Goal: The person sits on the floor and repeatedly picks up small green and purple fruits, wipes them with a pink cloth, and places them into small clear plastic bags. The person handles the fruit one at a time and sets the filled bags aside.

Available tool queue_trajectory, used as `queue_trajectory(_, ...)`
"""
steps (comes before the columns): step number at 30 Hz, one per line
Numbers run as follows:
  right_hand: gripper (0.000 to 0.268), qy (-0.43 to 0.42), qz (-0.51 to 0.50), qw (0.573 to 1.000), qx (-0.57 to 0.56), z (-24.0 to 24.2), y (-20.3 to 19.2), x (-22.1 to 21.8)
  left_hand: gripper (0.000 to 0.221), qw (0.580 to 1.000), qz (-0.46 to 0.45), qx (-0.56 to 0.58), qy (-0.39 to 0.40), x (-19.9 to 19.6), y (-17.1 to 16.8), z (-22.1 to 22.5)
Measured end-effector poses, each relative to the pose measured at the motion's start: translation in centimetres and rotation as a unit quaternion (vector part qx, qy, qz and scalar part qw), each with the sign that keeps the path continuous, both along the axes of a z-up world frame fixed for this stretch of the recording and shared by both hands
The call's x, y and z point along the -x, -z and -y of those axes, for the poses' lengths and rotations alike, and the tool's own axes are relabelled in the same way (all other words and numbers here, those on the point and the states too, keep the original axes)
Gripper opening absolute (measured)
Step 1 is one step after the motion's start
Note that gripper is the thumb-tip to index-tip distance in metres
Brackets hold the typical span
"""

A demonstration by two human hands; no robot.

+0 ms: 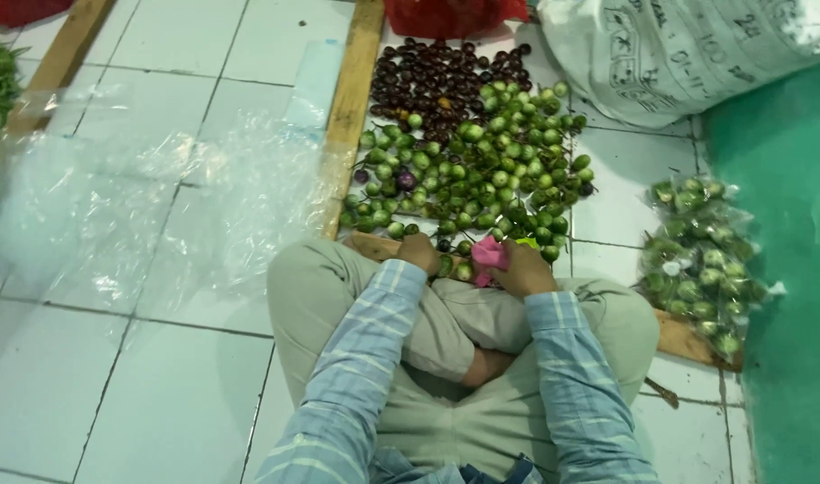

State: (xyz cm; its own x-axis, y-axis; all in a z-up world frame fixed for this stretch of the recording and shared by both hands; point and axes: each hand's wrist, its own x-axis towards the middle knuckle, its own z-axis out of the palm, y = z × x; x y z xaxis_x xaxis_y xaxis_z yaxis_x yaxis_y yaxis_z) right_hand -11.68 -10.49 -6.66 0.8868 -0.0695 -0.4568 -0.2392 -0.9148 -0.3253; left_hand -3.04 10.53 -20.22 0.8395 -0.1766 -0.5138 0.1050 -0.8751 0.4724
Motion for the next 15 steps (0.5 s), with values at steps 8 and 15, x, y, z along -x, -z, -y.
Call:
queue_trajectory(8,0.074,-0.017,0.081,0.997,0.005,-1.2,-1.6,0.3,0.021,1.0,-0.012,-0.009,0.013,1.3,-6.3,0.1)
queue_trajectory(15,0.045,-0.067,0.194,0.971,-0.127,-5.9,-1.9,-2.7,0.023,0.995,-0.011,-0.07,0.072,1.5,-21.2,-2.6)
